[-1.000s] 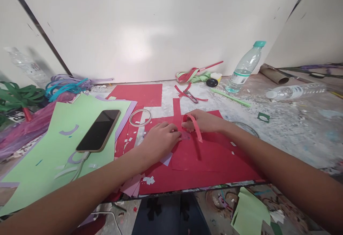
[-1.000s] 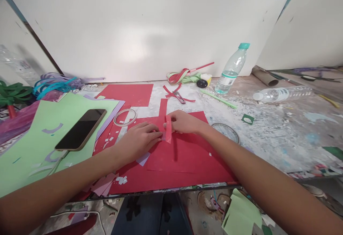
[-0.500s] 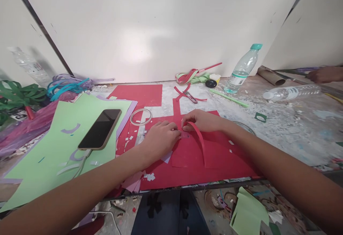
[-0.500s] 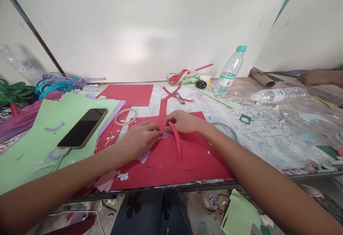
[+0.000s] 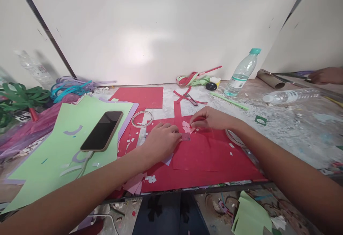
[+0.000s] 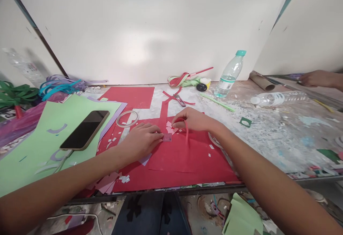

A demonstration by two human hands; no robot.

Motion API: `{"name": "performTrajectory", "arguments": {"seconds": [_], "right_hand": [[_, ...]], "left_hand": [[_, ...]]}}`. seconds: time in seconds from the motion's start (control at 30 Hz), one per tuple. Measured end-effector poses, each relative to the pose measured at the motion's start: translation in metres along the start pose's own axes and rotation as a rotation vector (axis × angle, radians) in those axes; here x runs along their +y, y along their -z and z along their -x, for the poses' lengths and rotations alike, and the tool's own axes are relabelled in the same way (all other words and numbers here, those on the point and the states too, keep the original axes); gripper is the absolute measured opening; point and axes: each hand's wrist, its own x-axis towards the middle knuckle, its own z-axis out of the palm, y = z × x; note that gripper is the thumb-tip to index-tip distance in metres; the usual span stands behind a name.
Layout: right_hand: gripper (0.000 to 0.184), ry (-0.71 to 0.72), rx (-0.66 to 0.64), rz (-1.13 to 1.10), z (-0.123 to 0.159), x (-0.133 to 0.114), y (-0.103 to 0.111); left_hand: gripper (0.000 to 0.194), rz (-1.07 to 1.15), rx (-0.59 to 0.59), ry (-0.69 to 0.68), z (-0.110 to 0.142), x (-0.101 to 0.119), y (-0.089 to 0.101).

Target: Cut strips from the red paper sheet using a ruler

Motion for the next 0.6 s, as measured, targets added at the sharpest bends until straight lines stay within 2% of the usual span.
{"name": "performTrajectory", "arguments": {"seconds": [0.1, 0.2, 0.27, 0.33, 0.4, 0.53, 0.6], "right_hand": [[0.027, -0.017, 0.056, 0.041, 0.002, -0.003, 0.004], [0.026, 0.015, 0.061, 0.131, -0.004, -0.008, -0.001], [0.024, 0.028, 0.02, 0.142, -0.01, -0.01, -0.003], [0.019, 0.027, -0.005, 0.134, -0.016, -0.011, 0.0], [0.016, 0.01, -0.005, 0.128, -0.02, -0.01, 0.01], [0.022, -0.055, 0.017, 0.009, -0.028, -0.004, 0.037], [0.029, -0.108, 0.091, -0.06, -0.033, 0.002, 0.045]], "left_hand": [[0.021, 0.125, -0.023, 0.092, -0.006, -0.002, 0.011], [0.05, 0.23, 0.05, 0.222, -0.024, -0.007, 0.021], [0.051, 0.248, 0.156, 0.146, -0.042, -0.014, 0.023], [0.034, 0.265, 0.252, -0.009, -0.062, -0.021, 0.021], [0.024, 0.348, 0.333, -0.057, -0.081, -0.03, 0.017], [0.018, 0.611, 0.416, 0.189, -0.116, -0.046, 0.006], [0.022, 0.632, 0.421, 0.273, -0.135, -0.057, -0.002]]}}
